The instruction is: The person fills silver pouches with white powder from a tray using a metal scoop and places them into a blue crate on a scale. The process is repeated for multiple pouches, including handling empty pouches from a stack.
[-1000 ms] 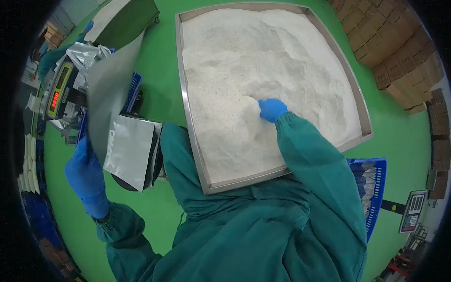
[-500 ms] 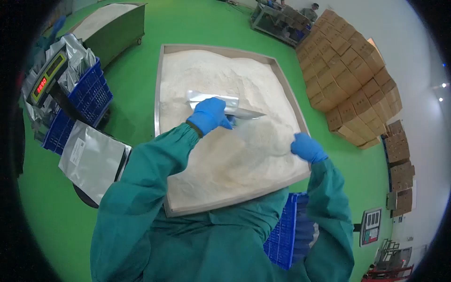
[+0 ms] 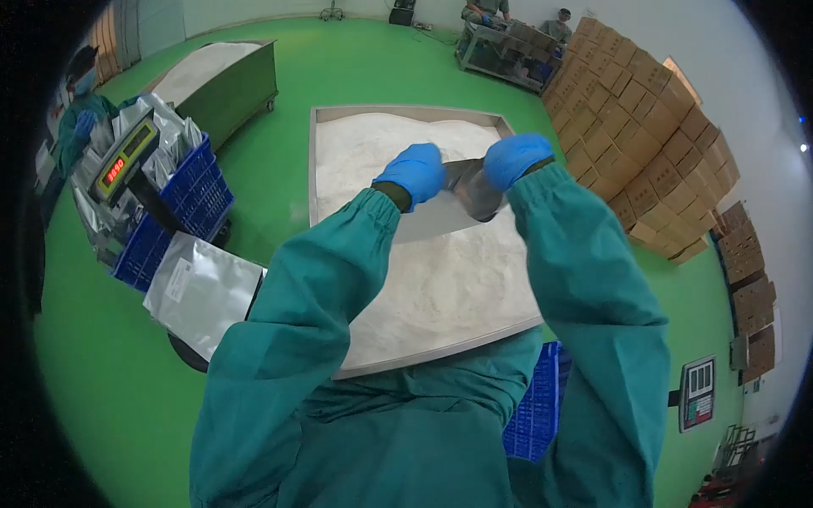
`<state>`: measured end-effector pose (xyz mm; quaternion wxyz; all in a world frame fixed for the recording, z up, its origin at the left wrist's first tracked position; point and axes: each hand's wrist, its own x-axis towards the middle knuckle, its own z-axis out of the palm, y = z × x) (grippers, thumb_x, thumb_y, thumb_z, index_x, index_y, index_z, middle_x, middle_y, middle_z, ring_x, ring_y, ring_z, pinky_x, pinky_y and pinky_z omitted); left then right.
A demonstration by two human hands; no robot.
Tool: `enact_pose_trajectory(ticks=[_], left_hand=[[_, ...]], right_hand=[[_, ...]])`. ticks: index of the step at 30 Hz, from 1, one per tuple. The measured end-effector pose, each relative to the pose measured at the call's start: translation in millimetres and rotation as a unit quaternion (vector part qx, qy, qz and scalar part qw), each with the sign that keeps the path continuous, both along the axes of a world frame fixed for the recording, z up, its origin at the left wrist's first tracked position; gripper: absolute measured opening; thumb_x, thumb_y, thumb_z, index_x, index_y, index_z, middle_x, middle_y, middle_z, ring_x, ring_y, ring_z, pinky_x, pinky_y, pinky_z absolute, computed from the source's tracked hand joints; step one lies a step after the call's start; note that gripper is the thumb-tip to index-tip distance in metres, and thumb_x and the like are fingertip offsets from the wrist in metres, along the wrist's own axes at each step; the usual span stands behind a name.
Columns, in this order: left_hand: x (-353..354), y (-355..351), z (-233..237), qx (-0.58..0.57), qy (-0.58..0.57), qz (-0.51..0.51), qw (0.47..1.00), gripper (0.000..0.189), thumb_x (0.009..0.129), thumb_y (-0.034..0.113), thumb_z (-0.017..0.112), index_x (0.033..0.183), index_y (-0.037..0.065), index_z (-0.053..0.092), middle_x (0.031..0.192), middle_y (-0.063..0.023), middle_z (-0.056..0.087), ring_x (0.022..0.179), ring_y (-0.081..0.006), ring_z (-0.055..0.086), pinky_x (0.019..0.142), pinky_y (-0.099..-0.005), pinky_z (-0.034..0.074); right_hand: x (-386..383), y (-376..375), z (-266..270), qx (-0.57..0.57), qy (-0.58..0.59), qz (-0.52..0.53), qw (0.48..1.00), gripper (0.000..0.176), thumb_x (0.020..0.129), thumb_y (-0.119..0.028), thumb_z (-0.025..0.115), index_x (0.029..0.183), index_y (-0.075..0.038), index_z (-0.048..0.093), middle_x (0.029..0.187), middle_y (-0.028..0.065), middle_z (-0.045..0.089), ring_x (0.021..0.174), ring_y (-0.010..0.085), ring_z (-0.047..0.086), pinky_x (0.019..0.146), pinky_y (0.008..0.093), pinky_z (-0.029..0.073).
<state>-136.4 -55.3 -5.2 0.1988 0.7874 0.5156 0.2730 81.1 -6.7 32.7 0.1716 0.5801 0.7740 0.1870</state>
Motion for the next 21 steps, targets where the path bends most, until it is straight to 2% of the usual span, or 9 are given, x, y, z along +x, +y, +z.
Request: enact_pose_trajectory(ticks=[3, 7, 11, 14, 15, 16, 18, 19, 21], left_hand=[[-12.0, 37.4, -60.4, 0.050, -0.012, 0.016, 0.999, 0.030, 0.082, 0.026, 0.049, 0.084, -0.001, 0.060, 0.087, -0.0237, 0.059, 0.084, -0.0385, 0.056, 0.075, -0.0441, 0.045], [-32.4, 71.7, -73.8, 0.106, 0.043, -0.017, 0.993, 0.025, 0.081, 0.021, 0.048, 0.079, 0.000, 0.062, 0.084, -0.0226, 0.059, 0.082, -0.0365, 0.057, 0.074, -0.0433, 0.045], [-37.0, 55.2, -62.4, 0.087, 0.009, 0.003, 0.996, 0.026, 0.081, 0.020, 0.047, 0.071, 0.001, 0.062, 0.076, -0.0209, 0.058, 0.072, -0.0372, 0.055, 0.066, -0.0430, 0.044], [-38.8, 59.7, -66.3, 0.056, -0.014, -0.045, 0.997, 0.025, 0.081, 0.023, 0.052, 0.074, 0.001, 0.060, 0.080, -0.0196, 0.059, 0.076, -0.0371, 0.056, 0.069, -0.0448, 0.045], [-36.7, 62.0, -71.5, 0.089, -0.003, -0.056, 0.994, 0.024, 0.081, 0.022, 0.052, 0.074, 0.001, 0.060, 0.079, -0.0196, 0.059, 0.076, -0.0370, 0.056, 0.069, -0.0446, 0.045], [-37.2, 66.6, -73.8, 0.122, 0.008, -0.063, 0.991, 0.024, 0.080, 0.022, 0.052, 0.074, 0.000, 0.059, 0.079, -0.0197, 0.059, 0.075, -0.0370, 0.056, 0.068, -0.0444, 0.045], [-38.2, 65.3, -59.6, 0.065, 0.028, -0.049, 0.996, 0.023, 0.080, 0.022, 0.052, 0.076, 0.001, 0.060, 0.082, -0.0200, 0.059, 0.077, -0.0371, 0.056, 0.069, -0.0440, 0.045], [-38.2, 69.2, -62.8, 0.093, -0.003, -0.040, 0.995, 0.025, 0.079, 0.022, 0.052, 0.072, 0.000, 0.060, 0.077, -0.0208, 0.058, 0.072, -0.0373, 0.055, 0.067, -0.0438, 0.044], [-43.2, 79.3, -71.0, 0.122, -0.038, -0.017, 0.992, 0.026, 0.077, 0.022, 0.051, 0.068, -0.001, 0.060, 0.073, -0.0216, 0.058, 0.067, -0.0374, 0.054, 0.064, -0.0437, 0.044]], right_hand=[[-39.2, -76.2, 92.7, 0.027, -0.040, -0.016, 0.999, 0.020, 0.075, -0.023, 0.053, 0.072, -0.010, 0.067, 0.076, 0.0113, 0.064, 0.065, 0.0309, 0.061, 0.056, 0.0402, 0.049], [23.0, -82.4, 65.4, 0.002, 0.000, -0.107, 0.994, 0.022, 0.071, -0.023, 0.052, 0.076, -0.009, 0.067, 0.077, 0.0136, 0.064, 0.072, 0.0317, 0.062, 0.061, 0.0415, 0.049], [77.7, -70.9, -157.3, -0.263, 0.027, -0.129, 0.956, 0.031, 0.072, -0.031, 0.056, 0.093, -0.012, 0.067, 0.097, 0.0141, 0.063, 0.091, 0.0293, 0.060, 0.079, 0.0388, 0.047], [26.6, -115.2, -309.5, -0.365, 0.242, -0.121, 0.891, 0.032, 0.076, -0.031, 0.054, 0.097, -0.010, 0.065, 0.099, 0.0146, 0.062, 0.094, 0.0309, 0.058, 0.085, 0.0383, 0.043], [14.5, -128.2, -323.1, -0.343, 0.218, 0.001, 0.914, 0.030, 0.076, -0.029, 0.052, 0.094, -0.008, 0.065, 0.095, 0.0154, 0.062, 0.092, 0.0315, 0.058, 0.084, 0.0391, 0.044], [5.3, -133.4, -327.3, -0.315, 0.195, 0.129, 0.920, 0.028, 0.077, -0.027, 0.051, 0.091, -0.007, 0.065, 0.092, 0.0162, 0.062, 0.090, 0.0321, 0.058, 0.083, 0.0399, 0.044], [5.7, -125.8, -298.9, -0.372, 0.195, -0.031, 0.907, 0.027, 0.077, -0.025, 0.050, 0.087, -0.004, 0.064, 0.088, 0.0176, 0.062, 0.086, 0.0335, 0.058, 0.080, 0.0409, 0.044], [34.8, -125.0, -309.5, -0.283, 0.392, -0.022, 0.875, 0.027, 0.078, -0.024, 0.048, 0.084, -0.003, 0.063, 0.087, 0.0183, 0.062, 0.083, 0.0342, 0.058, 0.076, 0.0420, 0.044], [32.1, -119.0, -201.8, -0.301, 0.374, -0.091, 0.872, 0.025, 0.077, -0.021, 0.046, 0.082, -0.001, 0.061, 0.085, 0.0209, 0.060, 0.081, 0.0357, 0.057, 0.073, 0.0419, 0.043]])
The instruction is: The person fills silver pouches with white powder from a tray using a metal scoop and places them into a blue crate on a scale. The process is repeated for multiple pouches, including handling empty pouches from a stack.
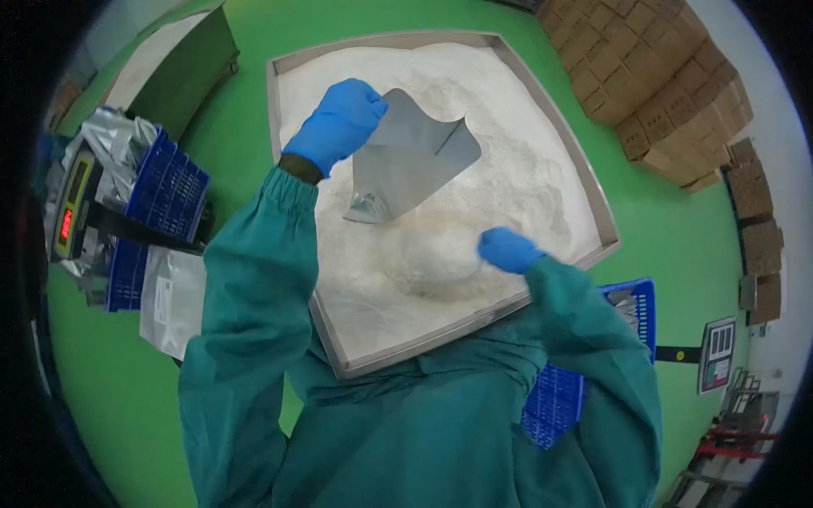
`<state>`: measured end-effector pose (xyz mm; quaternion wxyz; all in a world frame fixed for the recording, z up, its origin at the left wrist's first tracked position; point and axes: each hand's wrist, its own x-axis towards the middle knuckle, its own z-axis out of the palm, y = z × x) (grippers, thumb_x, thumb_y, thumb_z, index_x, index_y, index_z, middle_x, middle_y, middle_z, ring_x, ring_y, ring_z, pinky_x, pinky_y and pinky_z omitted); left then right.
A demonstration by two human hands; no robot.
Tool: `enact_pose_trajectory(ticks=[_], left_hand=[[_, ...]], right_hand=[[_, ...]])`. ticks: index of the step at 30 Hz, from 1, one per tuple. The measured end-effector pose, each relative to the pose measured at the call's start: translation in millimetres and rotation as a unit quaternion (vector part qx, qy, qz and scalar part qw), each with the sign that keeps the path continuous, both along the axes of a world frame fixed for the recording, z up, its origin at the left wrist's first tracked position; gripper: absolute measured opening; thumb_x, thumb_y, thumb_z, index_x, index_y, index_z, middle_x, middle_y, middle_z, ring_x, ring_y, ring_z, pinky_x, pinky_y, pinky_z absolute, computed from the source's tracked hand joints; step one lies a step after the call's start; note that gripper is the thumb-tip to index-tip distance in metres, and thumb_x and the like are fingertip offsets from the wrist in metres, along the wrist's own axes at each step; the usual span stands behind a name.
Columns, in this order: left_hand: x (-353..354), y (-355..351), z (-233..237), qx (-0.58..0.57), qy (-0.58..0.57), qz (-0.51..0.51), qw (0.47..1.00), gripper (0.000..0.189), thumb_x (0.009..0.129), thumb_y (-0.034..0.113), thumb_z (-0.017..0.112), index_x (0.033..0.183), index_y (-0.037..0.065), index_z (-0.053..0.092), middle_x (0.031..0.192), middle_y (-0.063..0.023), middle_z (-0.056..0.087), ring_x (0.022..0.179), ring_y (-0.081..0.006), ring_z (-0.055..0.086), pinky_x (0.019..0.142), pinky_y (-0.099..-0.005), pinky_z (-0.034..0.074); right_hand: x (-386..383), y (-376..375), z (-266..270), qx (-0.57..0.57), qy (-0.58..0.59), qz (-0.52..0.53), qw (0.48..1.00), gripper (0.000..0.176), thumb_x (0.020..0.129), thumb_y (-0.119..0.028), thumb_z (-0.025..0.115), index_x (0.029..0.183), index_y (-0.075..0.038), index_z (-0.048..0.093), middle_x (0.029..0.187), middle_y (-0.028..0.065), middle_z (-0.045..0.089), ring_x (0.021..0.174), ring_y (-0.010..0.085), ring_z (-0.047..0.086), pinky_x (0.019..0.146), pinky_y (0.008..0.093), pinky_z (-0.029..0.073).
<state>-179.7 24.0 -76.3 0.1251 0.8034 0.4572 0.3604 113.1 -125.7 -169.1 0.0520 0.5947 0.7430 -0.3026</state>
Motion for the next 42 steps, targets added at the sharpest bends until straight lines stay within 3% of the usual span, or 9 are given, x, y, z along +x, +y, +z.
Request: enact_pose_trajectory(ticks=[3, 7, 10, 13, 21, 24, 30, 32, 42], left_hand=[[-0.5, 8.6, 9.8, -0.049, 0.037, 0.019, 0.998, 0.027, 0.078, 0.023, 0.052, 0.068, -0.001, 0.060, 0.073, -0.0217, 0.058, 0.067, -0.0377, 0.055, 0.066, -0.0431, 0.045], [9.0, 6.5, 2.6, -0.031, 0.065, 0.012, 0.997, 0.020, 0.078, 0.017, 0.048, 0.080, 0.000, 0.060, 0.084, -0.0216, 0.060, 0.079, -0.0374, 0.057, 0.071, -0.0435, 0.046], [21.2, -16.0, -0.8, -0.017, 0.038, -0.014, 0.999, 0.023, 0.081, 0.018, 0.045, 0.077, 0.000, 0.059, 0.082, -0.0224, 0.059, 0.074, -0.0377, 0.056, 0.069, -0.0451, 0.045], [30.4, -38.8, 43.5, -0.096, 0.051, -0.018, 0.994, 0.043, 0.088, 0.038, 0.040, 0.084, 0.001, 0.061, 0.081, -0.0239, 0.058, 0.075, -0.0387, 0.056, 0.070, -0.0473, 0.044], [27.4, -9.4, 10.5, -0.103, 0.085, -0.017, 0.991, 0.021, 0.077, 0.020, 0.053, 0.082, 0.002, 0.062, 0.084, -0.0212, 0.061, 0.080, -0.0358, 0.059, 0.069, -0.0445, 0.047], [16.8, 6.3, -6.9, 0.014, 0.082, -0.055, 0.995, 0.021, 0.079, 0.021, 0.052, 0.077, 0.002, 0.062, 0.080, -0.0203, 0.060, 0.076, -0.0362, 0.059, 0.067, -0.0445, 0.046], [13.5, -13.9, 7.7, -0.068, 0.038, -0.008, 0.997, 0.024, 0.080, 0.021, 0.051, 0.071, 0.000, 0.061, 0.074, -0.0188, 0.059, 0.071, -0.0342, 0.056, 0.066, -0.0419, 0.044], [14.4, -13.6, 6.6, -0.079, 0.009, 0.000, 0.997, 0.023, 0.080, 0.021, 0.054, 0.075, 0.000, 0.063, 0.075, -0.0193, 0.060, 0.073, -0.0342, 0.057, 0.068, -0.0408, 0.045], [14.5, 2.2, 5.7, -0.052, 0.046, 0.011, 0.998, 0.026, 0.081, 0.025, 0.052, 0.077, 0.002, 0.064, 0.081, -0.0191, 0.060, 0.076, -0.0356, 0.057, 0.070, -0.0412, 0.046]], right_hand=[[29.5, 17.0, 117.7, 0.144, 0.025, 0.175, 0.974, 0.017, 0.071, -0.014, 0.050, 0.072, 0.002, 0.054, 0.076, 0.0207, 0.055, 0.072, 0.0361, 0.052, 0.068, 0.0416, 0.043], [7.5, 43.7, 250.2, 0.090, -0.107, -0.047, 0.989, 0.015, 0.070, -0.010, 0.050, 0.073, 0.002, 0.058, 0.072, 0.0216, 0.056, 0.063, 0.0311, 0.055, 0.061, 0.0399, 0.044], [-20.0, 77.0, 273.2, 0.081, -0.250, 0.063, 0.963, 0.017, 0.072, -0.012, 0.050, 0.075, 0.001, 0.060, 0.070, 0.0202, 0.057, 0.059, 0.0288, 0.055, 0.058, 0.0390, 0.045], [-16.3, 114.2, 216.7, 0.389, -0.152, 0.337, 0.844, 0.021, 0.077, -0.026, 0.049, 0.074, -0.013, 0.064, 0.076, 0.0109, 0.063, 0.060, 0.0282, 0.058, 0.056, 0.0401, 0.046], [-21.6, 48.0, 304.6, 0.294, -0.371, -0.027, 0.880, 0.020, 0.072, -0.022, 0.054, 0.075, -0.008, 0.068, 0.078, 0.0130, 0.064, 0.073, 0.0313, 0.062, 0.060, 0.0401, 0.048], [21.9, 61.9, 249.5, 0.175, -0.409, -0.028, 0.895, 0.023, 0.071, -0.024, 0.054, 0.079, -0.008, 0.068, 0.081, 0.0145, 0.064, 0.076, 0.0317, 0.062, 0.062, 0.0412, 0.049], [34.3, 29.3, -140.3, 0.092, -0.129, 0.134, 0.978, 0.034, 0.075, -0.034, 0.053, 0.094, -0.008, 0.064, 0.097, 0.0158, 0.062, 0.092, 0.0310, 0.059, 0.082, 0.0396, 0.044], [-11.4, 16.3, -142.1, -0.041, -0.143, 0.063, 0.987, 0.032, 0.077, -0.031, 0.051, 0.095, -0.007, 0.063, 0.098, 0.0164, 0.061, 0.092, 0.0313, 0.058, 0.082, 0.0394, 0.044], [45.2, 28.5, 172.4, 0.088, -0.063, 0.017, 0.994, 0.025, 0.078, -0.020, 0.046, 0.079, 0.002, 0.057, 0.076, 0.0212, 0.058, 0.072, 0.0363, 0.056, 0.067, 0.0408, 0.045]])
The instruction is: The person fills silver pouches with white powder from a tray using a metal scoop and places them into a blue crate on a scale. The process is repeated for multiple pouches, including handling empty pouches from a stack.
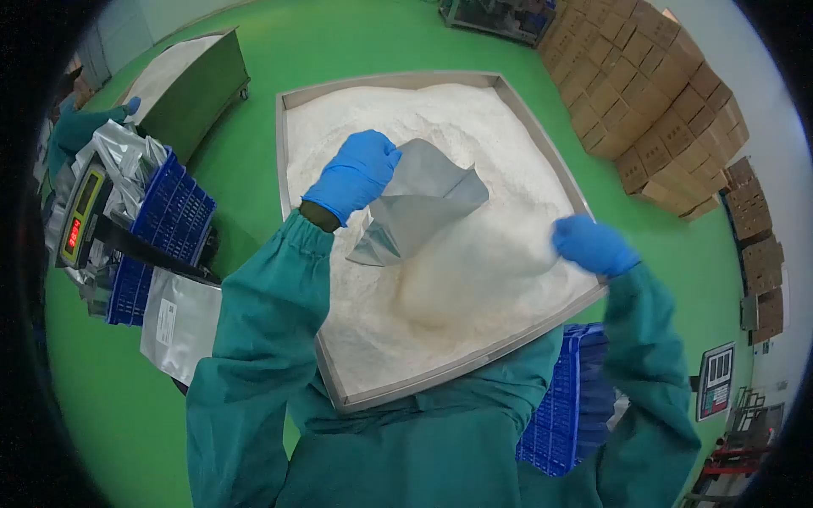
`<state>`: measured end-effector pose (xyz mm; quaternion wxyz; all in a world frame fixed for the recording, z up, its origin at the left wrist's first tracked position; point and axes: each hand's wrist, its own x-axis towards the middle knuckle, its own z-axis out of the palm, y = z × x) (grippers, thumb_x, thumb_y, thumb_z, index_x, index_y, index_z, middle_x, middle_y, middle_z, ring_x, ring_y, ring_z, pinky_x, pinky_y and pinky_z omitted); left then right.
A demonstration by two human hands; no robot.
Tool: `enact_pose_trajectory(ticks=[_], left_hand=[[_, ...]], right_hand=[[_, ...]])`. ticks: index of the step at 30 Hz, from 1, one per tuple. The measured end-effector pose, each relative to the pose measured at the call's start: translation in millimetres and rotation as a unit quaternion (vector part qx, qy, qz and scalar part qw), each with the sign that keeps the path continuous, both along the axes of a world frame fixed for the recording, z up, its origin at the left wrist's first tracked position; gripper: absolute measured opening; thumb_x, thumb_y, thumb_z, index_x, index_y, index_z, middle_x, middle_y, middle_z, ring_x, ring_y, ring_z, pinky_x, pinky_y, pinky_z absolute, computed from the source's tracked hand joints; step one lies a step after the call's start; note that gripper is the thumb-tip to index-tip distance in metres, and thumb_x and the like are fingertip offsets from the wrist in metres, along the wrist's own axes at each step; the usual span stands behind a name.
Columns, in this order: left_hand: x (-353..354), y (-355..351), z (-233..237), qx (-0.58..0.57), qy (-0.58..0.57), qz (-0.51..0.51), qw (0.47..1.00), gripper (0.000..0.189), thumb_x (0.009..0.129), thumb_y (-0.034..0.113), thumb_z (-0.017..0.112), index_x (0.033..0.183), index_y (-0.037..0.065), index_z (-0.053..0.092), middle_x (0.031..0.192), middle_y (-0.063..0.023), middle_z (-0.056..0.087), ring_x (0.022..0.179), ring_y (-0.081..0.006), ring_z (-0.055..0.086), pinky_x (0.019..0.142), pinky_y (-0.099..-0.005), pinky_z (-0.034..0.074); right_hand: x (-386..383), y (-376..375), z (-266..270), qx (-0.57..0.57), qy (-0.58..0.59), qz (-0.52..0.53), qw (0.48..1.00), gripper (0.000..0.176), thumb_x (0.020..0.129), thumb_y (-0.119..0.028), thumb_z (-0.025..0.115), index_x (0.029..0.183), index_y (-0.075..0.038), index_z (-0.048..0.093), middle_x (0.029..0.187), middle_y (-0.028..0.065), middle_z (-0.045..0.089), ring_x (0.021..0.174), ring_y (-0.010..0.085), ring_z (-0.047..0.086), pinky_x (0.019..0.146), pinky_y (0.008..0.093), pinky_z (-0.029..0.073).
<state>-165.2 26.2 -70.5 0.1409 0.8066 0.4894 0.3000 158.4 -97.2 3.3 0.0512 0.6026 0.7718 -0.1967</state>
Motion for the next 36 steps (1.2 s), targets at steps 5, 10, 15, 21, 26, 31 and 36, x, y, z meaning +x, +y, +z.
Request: enact_pose_trajectory(ticks=[5, 10, 15, 21, 26, 31, 36], left_hand=[[7.1, -23.1, 13.8, -0.058, 0.003, 0.042, 0.997, 0.026, 0.081, 0.025, 0.051, 0.076, 0.002, 0.062, 0.081, -0.0195, 0.060, 0.077, -0.0362, 0.056, 0.069, -0.0430, 0.046], [14.9, -26.8, 7.6, -0.030, 0.006, 0.031, 0.999, 0.026, 0.081, 0.025, 0.052, 0.077, 0.002, 0.062, 0.080, -0.0197, 0.060, 0.077, -0.0364, 0.057, 0.069, -0.0427, 0.046], [1.4, -27.3, 13.0, -0.055, -0.022, 0.041, 0.997, 0.026, 0.081, 0.026, 0.053, 0.076, 0.002, 0.062, 0.079, -0.0197, 0.060, 0.076, -0.0364, 0.057, 0.069, -0.0426, 0.046], [5.8, -46.8, 28.6, -0.048, 0.021, 0.093, 0.994, 0.023, 0.078, 0.024, 0.054, 0.081, 0.003, 0.063, 0.083, -0.0195, 0.062, 0.079, -0.0346, 0.060, 0.070, -0.0418, 0.048], [-40.7, -32.0, 12.6, -0.025, 0.106, -0.114, 0.987, 0.033, 0.077, 0.034, 0.057, 0.079, 0.002, 0.065, 0.080, -0.0146, 0.061, 0.070, -0.0261, 0.059, 0.063, -0.0366, 0.048], [-18.6, -61.9, 138.7, -0.157, 0.062, -0.063, 0.984, 0.036, 0.076, 0.033, 0.059, 0.054, 0.004, 0.057, 0.047, -0.0046, 0.048, 0.043, -0.0123, 0.043, 0.042, -0.0279, 0.035], [8.5, -49.2, 152.3, -0.082, 0.040, -0.143, 0.985, 0.039, 0.077, 0.035, 0.058, 0.055, 0.003, 0.056, 0.047, -0.0046, 0.047, 0.041, -0.0124, 0.041, 0.041, -0.0286, 0.034]], right_hand=[[-65.2, 37.2, 109.0, 0.023, -0.115, -0.121, 0.986, 0.026, 0.074, -0.019, 0.045, 0.078, 0.004, 0.057, 0.068, 0.0184, 0.055, 0.061, 0.0229, 0.055, 0.059, 0.0345, 0.045], [-109.7, 63.2, 80.9, 0.155, -0.225, 0.063, 0.960, 0.029, 0.077, -0.023, 0.045, 0.084, 0.001, 0.061, 0.074, 0.0193, 0.059, 0.068, 0.0367, 0.057, 0.063, 0.0428, 0.046], [-90.4, 43.0, 135.5, 0.138, -0.334, -0.025, 0.932, 0.034, 0.081, -0.032, 0.050, 0.086, -0.004, 0.066, 0.078, 0.0161, 0.063, 0.070, 0.0322, 0.060, 0.064, 0.0418, 0.047], [-76.5, 51.9, 33.4, 0.048, -0.113, -0.014, 0.992, 0.064, 0.071, -0.059, 0.055, 0.079, 0.004, 0.064, 0.073, 0.0211, 0.061, 0.072, 0.0284, 0.058, 0.067, 0.0368, 0.045], [-50.8, 91.5, -69.1, 0.064, 0.195, -0.036, 0.978, 0.050, 0.076, -0.046, 0.051, 0.066, 0.001, 0.064, 0.062, 0.0147, 0.059, 0.055, 0.0203, 0.052, 0.054, 0.0331, 0.043], [-59.9, 21.3, 56.6, 0.111, 0.303, -0.144, 0.935, 0.035, 0.077, -0.031, 0.046, 0.062, -0.004, 0.062, 0.049, 0.0054, 0.051, 0.043, 0.0141, 0.043, 0.044, 0.0297, 0.035], [-3.6, 17.0, 36.2, 0.157, 0.208, -0.049, 0.964, 0.041, 0.079, -0.038, 0.048, 0.057, -0.006, 0.061, 0.047, 0.0047, 0.050, 0.044, 0.0144, 0.045, 0.047, 0.0316, 0.037]])
